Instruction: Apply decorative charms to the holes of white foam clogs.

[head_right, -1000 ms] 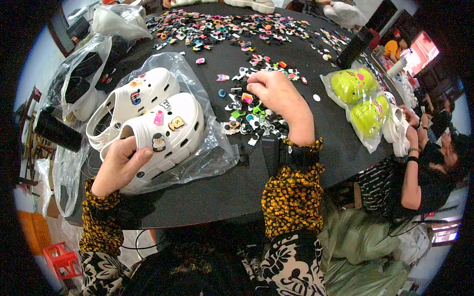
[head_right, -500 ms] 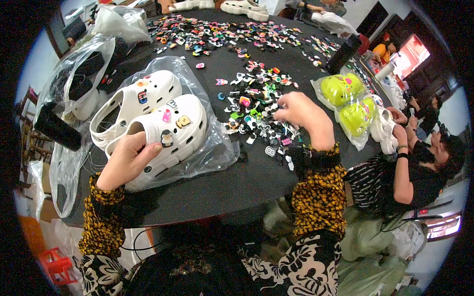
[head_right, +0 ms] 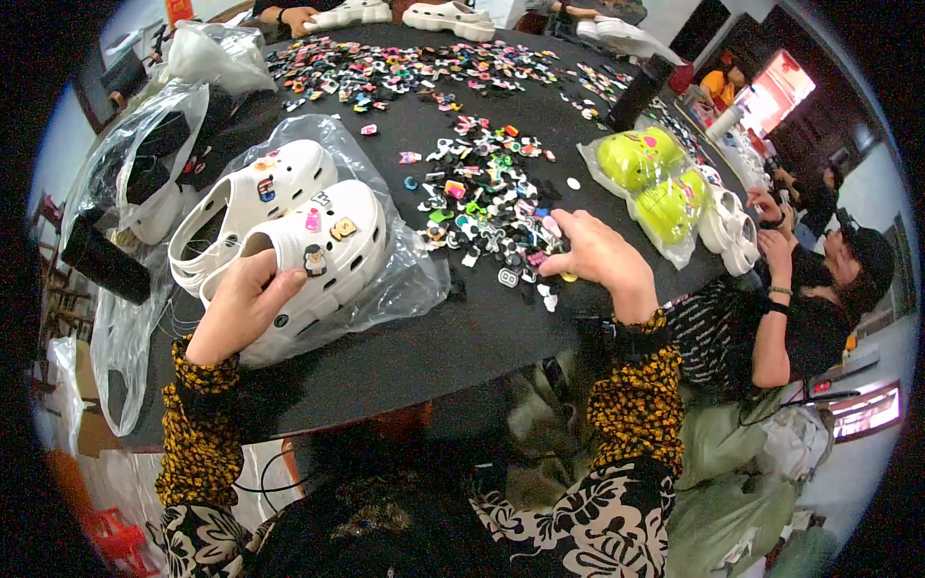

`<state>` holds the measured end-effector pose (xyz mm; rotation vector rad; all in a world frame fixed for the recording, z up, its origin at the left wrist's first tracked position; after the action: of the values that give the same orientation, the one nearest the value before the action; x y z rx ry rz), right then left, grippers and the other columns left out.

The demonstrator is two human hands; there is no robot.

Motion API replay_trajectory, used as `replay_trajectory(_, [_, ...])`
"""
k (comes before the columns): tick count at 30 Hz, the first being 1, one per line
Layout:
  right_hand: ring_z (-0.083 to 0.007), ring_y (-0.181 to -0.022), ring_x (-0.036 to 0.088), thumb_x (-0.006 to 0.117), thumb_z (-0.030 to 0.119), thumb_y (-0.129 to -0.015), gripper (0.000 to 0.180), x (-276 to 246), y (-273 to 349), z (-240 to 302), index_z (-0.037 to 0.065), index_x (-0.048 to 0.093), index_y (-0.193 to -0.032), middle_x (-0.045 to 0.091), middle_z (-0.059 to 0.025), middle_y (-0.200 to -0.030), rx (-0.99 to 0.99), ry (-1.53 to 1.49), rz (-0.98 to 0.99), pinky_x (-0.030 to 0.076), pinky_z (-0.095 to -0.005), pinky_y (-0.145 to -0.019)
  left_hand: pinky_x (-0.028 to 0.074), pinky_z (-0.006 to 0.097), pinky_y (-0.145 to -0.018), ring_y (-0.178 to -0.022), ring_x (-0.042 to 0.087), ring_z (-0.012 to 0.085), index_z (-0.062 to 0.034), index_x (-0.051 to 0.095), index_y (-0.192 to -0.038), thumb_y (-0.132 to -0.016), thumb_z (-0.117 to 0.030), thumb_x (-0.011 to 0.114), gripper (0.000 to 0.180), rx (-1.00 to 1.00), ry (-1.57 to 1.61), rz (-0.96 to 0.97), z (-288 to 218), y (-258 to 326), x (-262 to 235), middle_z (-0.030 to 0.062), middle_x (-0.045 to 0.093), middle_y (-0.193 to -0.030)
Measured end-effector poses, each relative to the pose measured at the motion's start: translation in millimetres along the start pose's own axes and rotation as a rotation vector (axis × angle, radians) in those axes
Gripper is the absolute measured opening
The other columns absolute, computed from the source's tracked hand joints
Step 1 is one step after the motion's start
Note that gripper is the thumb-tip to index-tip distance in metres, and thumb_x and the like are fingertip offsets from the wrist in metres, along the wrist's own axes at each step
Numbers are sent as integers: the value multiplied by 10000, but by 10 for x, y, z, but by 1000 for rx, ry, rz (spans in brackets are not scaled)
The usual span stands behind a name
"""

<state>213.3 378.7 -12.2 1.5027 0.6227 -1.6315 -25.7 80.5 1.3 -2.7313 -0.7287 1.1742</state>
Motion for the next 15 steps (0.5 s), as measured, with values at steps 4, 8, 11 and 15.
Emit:
replay_trajectory(4, [-353,-988,553,808,316,-629,853,142,170,-181,32,424,-1336,564,-216,-1046,34,-24,25,447,-391,-855,381,380,-513,-520,429,269,74,529,-722,-885,-234,620,360,-44,11,15,-21,-8,-9,171,469,-572])
replay_trajectory(8, [-407,-1020,551,795,398,-641,942,287,266,-69,61,345,-1397,547,-248,-1072,53,-46,15,450,-422,-875,360,380,-501,-510,404,261,63,505,-694,-884,-245,623,381,-20,-6,-15,35,3,3,164,446,-559])
replay_trajectory(11, [-410,-972,562,793,380,-645,960,307,252,-7,70,319,-1420,542,-251,-1037,56,-76,-97,457,-425,-851,347,379,-494,-505,391,249,57,489,-679,-884,-251,623,393,-39,-34,-1,37,4,-2,155,430,-551])
replay_trajectory(15, [-360,-974,557,783,355,-648,931,356,185,8,57,343,-1413,548,-224,-1023,95,-167,-173,440,-395,-853,342,375,-493,-507,386,235,50,483,-670,-884,-256,624,399,-31,-26,-12,24,3,3,142,417,-547])
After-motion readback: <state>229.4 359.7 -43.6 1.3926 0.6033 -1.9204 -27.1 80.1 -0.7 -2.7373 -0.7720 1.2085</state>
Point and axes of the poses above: each hand's wrist, its own y-axis away from the middle knuckle, its own x-axis out of the palm, z = x × y, the point moved 6 cm from there along -y, towards the middle knuckle
